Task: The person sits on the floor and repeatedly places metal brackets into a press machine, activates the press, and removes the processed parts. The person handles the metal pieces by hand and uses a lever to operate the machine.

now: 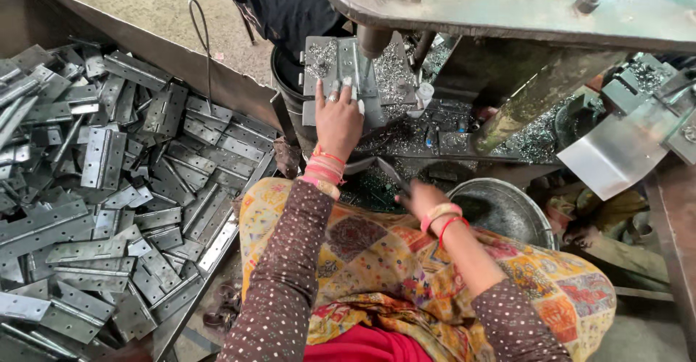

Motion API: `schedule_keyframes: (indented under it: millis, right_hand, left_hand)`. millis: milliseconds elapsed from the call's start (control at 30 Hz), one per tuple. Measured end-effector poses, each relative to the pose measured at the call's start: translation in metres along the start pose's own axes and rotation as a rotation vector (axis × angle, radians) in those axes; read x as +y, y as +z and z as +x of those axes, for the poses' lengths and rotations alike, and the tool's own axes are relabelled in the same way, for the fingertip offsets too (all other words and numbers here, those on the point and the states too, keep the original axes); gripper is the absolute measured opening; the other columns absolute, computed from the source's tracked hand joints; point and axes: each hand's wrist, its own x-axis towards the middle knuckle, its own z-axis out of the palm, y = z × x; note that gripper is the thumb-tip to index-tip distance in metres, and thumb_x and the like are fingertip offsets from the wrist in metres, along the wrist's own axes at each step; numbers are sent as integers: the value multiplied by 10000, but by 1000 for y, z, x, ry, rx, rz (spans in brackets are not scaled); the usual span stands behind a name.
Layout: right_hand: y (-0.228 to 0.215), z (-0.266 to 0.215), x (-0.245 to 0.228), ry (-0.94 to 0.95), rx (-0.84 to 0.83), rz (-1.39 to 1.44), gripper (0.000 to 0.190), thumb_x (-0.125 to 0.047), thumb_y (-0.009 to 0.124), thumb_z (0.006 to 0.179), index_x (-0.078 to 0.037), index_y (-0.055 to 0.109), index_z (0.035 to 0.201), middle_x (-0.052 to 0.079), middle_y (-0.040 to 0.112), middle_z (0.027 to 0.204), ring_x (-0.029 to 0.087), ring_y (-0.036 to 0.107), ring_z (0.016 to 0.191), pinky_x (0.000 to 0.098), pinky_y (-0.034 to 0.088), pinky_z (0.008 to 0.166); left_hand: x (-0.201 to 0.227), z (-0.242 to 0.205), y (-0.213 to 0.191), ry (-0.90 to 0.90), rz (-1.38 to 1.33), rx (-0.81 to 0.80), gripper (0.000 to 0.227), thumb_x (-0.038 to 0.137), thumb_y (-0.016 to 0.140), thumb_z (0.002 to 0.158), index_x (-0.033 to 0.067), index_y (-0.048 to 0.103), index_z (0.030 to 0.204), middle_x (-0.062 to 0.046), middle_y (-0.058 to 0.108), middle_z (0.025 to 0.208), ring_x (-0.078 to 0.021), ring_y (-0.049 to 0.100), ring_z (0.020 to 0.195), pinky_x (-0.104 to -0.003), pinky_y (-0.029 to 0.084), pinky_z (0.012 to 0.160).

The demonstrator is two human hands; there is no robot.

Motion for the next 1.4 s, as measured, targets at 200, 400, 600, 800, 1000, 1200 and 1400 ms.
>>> schedule_keyframes:
  millis: [200,400,600,800,1000,1200,1400]
  right_hand:
    - [-32,-2,-12,-18,36,-110,478,-522,673,934,-54,699,1034,227,749,942,423,730,898,519,572,803]
    - [19,-13,2,19,95,22,445,-500,630,944,-69,713,1020,221,738,945,435,716,909,548,559,813]
    - [11,-17,-1,36,48,74,436,-480,644,924,-72,705,1066,222,740,967,444,707,924,554,550,817]
    - [-47,-18,-24,-1,0,-68,485,-500,671,930,-49,687,1107,248,744,968,435,729,913,527,568,828]
    - [-13,-4,-3,-37,31,-73,502,-528,635,963,-43,709,1065,242,747,946,422,735,887,515,575,816]
    - [77,26,34,-22,137,-89,538,-555,490,991,-70,594,1198,192,741,880,412,740,803,552,578,691]
    - [89,31,55,-10,31,-17,625,-629,537,955,-103,590,1288,231,751,957,436,727,886,565,556,779]
  left_hand:
    - [-19,26,21,-6,47,-83,220,176,603,909,76,792,862,-115,687,1255,-300,597,1261,-590,121,1251]
    - [-22,26,34,-28,55,-113,257,202,592,957,98,817,890,-114,679,1289,-290,588,1308,-561,128,1261]
    - [-23,32,35,5,115,-78,303,255,588,941,59,817,907,-134,668,1337,-278,585,1289,-547,124,1249]
    - [-21,29,22,45,123,-121,318,246,569,957,62,812,870,-153,698,1200,-313,623,1230,-572,111,1233]
    - [-24,26,25,-9,91,-249,279,186,558,984,63,802,928,-129,702,1186,-291,627,1241,-561,119,1309]
    - [-24,22,45,105,90,82,303,248,596,895,55,806,999,-152,682,1260,-312,543,1305,-546,132,1250]
    - [-19,23,-13,-121,52,-388,269,236,564,982,101,784,1055,-80,673,1340,-272,640,1127,-569,121,1327]
